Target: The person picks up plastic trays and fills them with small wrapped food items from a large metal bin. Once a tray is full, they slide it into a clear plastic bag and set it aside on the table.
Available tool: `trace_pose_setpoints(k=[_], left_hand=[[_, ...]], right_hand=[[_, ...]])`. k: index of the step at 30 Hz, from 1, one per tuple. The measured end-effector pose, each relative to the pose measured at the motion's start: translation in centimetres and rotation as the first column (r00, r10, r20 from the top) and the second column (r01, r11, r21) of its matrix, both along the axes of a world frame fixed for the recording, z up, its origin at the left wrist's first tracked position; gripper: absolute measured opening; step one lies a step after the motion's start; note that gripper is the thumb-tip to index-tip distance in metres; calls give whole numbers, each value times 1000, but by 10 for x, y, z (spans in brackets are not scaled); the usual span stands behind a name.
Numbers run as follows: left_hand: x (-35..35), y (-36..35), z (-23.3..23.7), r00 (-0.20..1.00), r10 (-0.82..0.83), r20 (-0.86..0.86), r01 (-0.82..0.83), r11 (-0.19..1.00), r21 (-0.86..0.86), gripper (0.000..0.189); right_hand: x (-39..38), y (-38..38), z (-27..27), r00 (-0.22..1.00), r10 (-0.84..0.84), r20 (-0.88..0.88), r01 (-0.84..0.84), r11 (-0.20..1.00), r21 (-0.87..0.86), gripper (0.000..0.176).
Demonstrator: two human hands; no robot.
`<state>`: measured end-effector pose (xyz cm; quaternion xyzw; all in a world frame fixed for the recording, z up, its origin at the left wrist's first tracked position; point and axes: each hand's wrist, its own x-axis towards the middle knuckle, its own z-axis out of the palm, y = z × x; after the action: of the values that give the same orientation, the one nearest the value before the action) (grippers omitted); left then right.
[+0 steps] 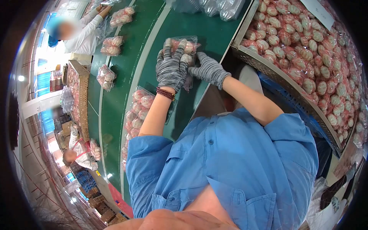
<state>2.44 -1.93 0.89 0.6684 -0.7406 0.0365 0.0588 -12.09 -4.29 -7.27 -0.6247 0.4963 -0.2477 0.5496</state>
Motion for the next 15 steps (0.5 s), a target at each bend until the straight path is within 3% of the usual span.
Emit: trace_pose_setpoints(k=[2, 5, 7, 8, 9, 10, 12, 14, 15], left_hand=[[-1, 0, 0, 1000, 23, -12, -24, 999, -29, 62], [-9, 0, 6, 971, 222, -85, -219, 975, 49, 82], [-6, -5, 13, 974, 174, -144, -153, 977, 148, 89], [-4, -7, 18, 973, 150, -175, -115, 975, 192, 92], [-2, -4, 14, 985, 69, -161, -47, 990, 136, 85], [2, -4, 15, 988, -36, -150, 57, 989, 138, 84], [9, -1, 19, 960, -247, -129, 266, 951, 159, 80], [5, 2, 28, 941, -334, -51, 337, 921, 194, 77], [5, 2, 28, 929, -369, -10, 365, 914, 178, 78]], right_hand=[[7, 3, -4, 999, -30, 38, 30, 999, 12, 55], [13, 8, -4, 985, -141, 104, 145, 989, -30, 50], [17, 18, -1, 966, -219, 136, 228, 972, -53, 49], [19, 23, -3, 954, -258, 153, 271, 960, -65, 49], [27, 32, -23, 897, -292, 332, 314, 949, -12, 51], [23, 43, -30, 933, -272, 237, 265, 962, 63, 52], [-4, 58, -20, 916, -65, 395, 6, 989, 147, 49], [-48, 56, 14, 935, -67, 350, -95, 900, 426, 38], [-65, 45, 1, 939, -53, 339, -44, 961, 272, 29]])
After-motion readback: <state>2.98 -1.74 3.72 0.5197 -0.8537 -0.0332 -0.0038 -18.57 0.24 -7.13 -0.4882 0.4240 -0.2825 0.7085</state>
